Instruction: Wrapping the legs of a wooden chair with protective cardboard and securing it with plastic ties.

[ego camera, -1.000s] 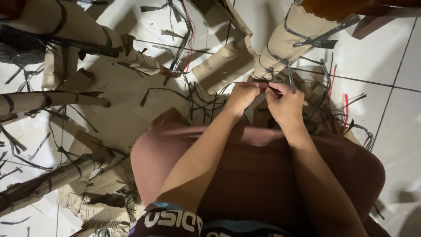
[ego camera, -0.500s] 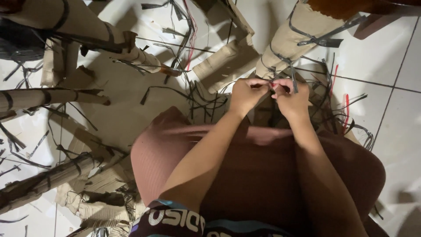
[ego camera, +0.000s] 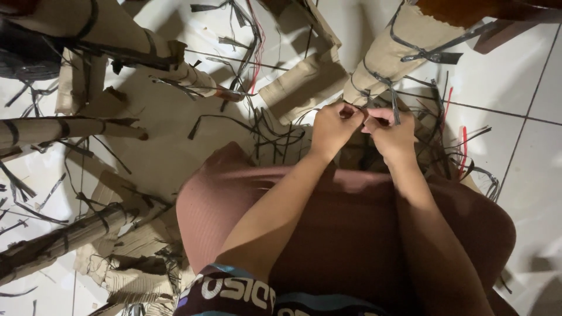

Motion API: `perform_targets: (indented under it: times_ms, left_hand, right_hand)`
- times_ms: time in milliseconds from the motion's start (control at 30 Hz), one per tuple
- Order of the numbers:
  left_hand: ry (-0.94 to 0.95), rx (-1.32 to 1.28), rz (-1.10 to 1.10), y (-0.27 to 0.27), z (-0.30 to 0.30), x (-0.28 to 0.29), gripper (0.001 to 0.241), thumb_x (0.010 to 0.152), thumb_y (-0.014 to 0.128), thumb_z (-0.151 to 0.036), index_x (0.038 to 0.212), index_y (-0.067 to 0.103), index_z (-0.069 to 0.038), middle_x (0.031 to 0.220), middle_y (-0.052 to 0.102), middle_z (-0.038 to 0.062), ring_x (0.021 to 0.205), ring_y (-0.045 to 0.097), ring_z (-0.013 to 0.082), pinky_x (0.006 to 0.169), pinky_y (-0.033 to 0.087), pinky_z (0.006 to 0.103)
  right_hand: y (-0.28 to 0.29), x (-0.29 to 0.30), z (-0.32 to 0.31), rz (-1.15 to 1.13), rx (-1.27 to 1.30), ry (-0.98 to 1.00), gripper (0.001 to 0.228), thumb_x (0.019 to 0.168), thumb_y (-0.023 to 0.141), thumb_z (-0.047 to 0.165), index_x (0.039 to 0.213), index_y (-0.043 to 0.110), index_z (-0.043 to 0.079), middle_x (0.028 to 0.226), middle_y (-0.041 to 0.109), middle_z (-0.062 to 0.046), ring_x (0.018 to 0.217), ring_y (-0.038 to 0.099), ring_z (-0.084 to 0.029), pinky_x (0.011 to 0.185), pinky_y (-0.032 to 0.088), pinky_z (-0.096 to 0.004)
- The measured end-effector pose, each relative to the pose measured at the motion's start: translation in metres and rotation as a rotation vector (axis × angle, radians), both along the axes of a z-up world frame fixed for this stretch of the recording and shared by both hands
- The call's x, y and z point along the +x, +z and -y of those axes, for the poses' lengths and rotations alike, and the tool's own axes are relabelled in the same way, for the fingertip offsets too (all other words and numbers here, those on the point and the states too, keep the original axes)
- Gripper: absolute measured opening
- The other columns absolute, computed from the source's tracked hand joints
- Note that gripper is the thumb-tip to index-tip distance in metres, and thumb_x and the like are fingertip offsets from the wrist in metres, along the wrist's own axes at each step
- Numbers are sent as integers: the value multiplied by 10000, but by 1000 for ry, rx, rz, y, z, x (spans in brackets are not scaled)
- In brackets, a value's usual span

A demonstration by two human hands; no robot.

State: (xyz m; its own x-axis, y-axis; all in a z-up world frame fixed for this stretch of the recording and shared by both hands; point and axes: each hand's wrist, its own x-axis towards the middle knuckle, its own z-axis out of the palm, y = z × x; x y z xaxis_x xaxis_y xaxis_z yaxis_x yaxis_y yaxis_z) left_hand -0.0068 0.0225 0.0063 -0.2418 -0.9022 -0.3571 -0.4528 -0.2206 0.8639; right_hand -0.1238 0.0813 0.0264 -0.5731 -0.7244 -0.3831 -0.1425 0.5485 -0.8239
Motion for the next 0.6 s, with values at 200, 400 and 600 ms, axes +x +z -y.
perform_targets:
  times_ms: [200, 400, 600]
  left_hand:
    - [12, 129, 59, 1, 1, 11, 320, 767, 681, -434, 921, 798, -179, 857, 784, 82, 930, 755, 331, 823, 606, 436]
    - [-72, 176, 76, 3, 12, 20, 457, 744, 694, -480, 1000, 798, -117, 943, 783, 137, 1034, 728, 374, 879, 569, 512]
    - [-469, 213, 391, 21, 12, 17, 404, 948, 531, -338, 1250, 722, -150, 1183, 755, 109, 1181, 682, 344, 977, 563, 492]
  right_hand:
    - [-12, -11, 6, -377, -97, 117, 197, 885, 706, 76, 995, 804, 206, 853, 759, -70, 839, 746, -266, 684, 577, -389]
    - [-89, -90, 14, -577, -244, 27, 226, 895, 759, 211, 888, 752, -15, 767, 672, -262, 814, 715, -432, 537, 410, -401]
    - [-133, -151, 16, -607, -135, 1, 214, 816, 859, 64, 975, 829, 204, 888, 678, -77, 744, 722, -277, 690, 597, -334]
